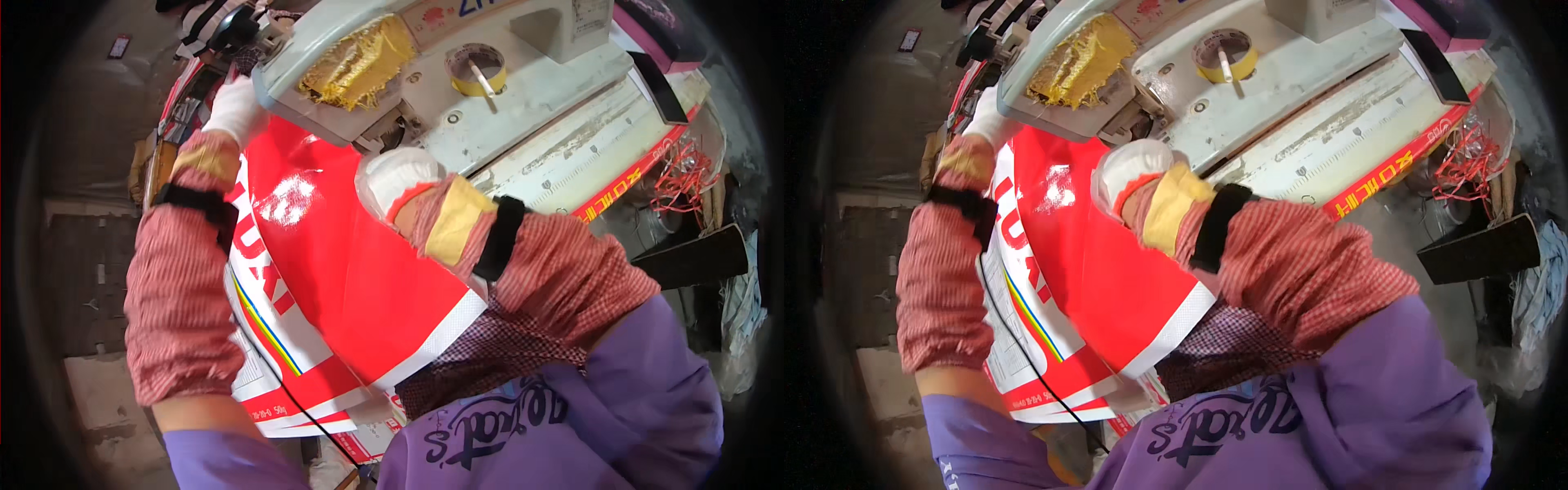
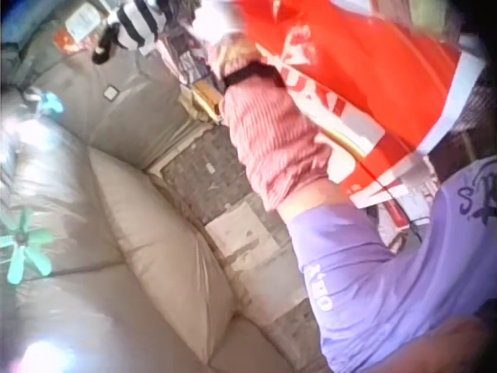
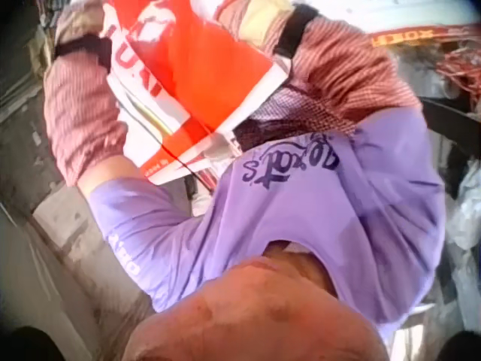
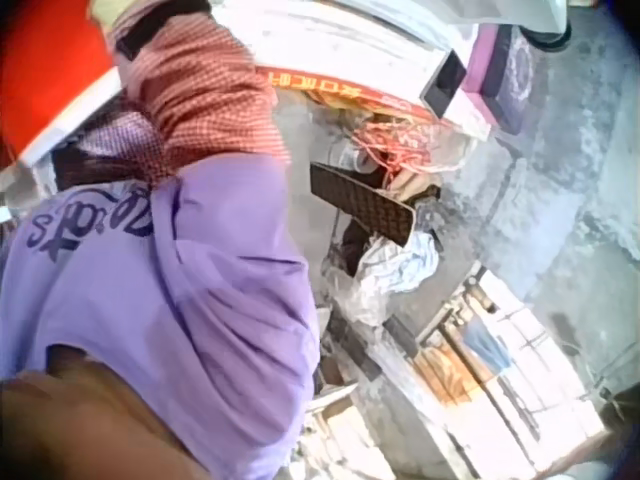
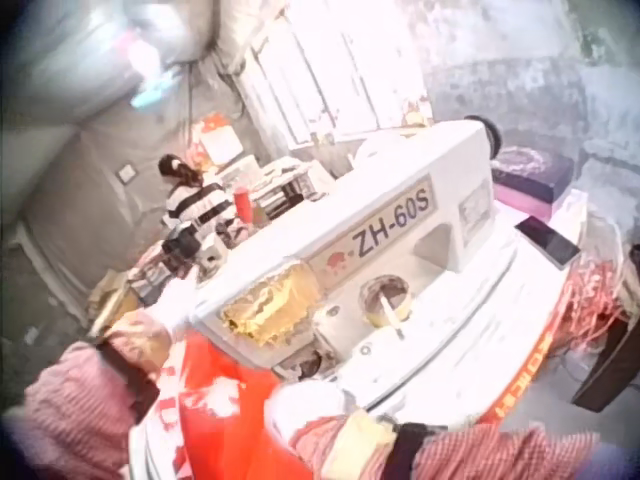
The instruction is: The recorder is using an industrial sewing machine to sew large plastic bags.
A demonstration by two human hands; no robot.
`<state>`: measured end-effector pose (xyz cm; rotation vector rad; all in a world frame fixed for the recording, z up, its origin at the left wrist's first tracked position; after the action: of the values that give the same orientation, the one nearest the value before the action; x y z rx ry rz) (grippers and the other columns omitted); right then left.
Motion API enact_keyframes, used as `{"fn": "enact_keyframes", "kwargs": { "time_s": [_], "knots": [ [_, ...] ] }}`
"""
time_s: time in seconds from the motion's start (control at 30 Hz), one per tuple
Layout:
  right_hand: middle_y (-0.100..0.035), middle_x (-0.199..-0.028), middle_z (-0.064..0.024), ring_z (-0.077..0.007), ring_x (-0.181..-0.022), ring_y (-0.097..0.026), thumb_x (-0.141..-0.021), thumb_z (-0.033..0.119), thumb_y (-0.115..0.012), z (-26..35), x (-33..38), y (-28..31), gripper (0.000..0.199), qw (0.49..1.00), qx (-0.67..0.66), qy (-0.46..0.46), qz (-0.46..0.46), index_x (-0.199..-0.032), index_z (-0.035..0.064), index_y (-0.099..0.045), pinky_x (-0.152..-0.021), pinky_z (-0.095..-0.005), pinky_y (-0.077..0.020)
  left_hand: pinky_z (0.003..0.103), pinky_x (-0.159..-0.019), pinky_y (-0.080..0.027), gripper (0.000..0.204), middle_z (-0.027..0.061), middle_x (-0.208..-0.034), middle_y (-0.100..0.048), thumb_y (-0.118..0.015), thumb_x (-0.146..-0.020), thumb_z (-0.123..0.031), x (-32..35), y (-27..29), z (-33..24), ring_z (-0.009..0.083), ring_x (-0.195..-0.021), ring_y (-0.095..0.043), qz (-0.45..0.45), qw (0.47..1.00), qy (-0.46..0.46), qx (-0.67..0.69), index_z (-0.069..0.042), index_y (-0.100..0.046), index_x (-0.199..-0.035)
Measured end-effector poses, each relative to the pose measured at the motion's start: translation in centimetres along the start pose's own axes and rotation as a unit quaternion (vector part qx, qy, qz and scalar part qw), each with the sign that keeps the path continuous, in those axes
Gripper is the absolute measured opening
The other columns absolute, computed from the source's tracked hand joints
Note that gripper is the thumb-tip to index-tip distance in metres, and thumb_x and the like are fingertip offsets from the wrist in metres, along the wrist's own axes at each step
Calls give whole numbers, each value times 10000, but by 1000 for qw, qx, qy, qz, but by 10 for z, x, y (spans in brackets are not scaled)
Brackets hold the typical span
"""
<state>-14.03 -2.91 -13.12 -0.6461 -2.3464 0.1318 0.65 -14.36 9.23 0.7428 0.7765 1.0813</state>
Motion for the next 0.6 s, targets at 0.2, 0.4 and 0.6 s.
{"fn": "enact_keyframes", "kwargs": {
  "time_s": [0.2,0.4,0.6],
  "knots": [
    [-646,-860,-110,-262,-776,-615,-730,337,-555,-73,39,-67,338,358,-886,-59,-288,-938,87,-648,-703,-373,-483,393,-773,-447,234,88,-815,-620,-641,-685,-237,71,129,-189,286,-858,-585,243,945,-209,67,-91,-634,-869],
    [-629,-822,-141,-312,-711,-598,-706,268,-580,-64,9,-60,244,424,-827,-101,-356,-869,104,-656,-623,-387,-469,404,-851,-378,575,65,-923,-584,-675,-688,-295,106,148,-285,258,-898,-561,368,761,-433,312,-82,-479,-1185],
    [-640,-856,-124,-320,-758,-609,-716,290,-566,-79,39,-44,275,432,-796,-88,-415,-894,104,-663,-647,-395,-474,240,-568,-469,519,63,-719,-643,-551,-821,-485,86,154,-170,126,-665,-594,637,683,49,353,25,-648,-813]
  ]
}}
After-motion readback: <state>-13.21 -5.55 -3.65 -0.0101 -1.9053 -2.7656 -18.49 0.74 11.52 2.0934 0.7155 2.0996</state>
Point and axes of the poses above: each hand's wrist, its own x-axis away from the middle knuckle, its own y-axis out of the back of the hand, z = x × y, the point moved 8 cm from there along -x, towards the middle knuckle
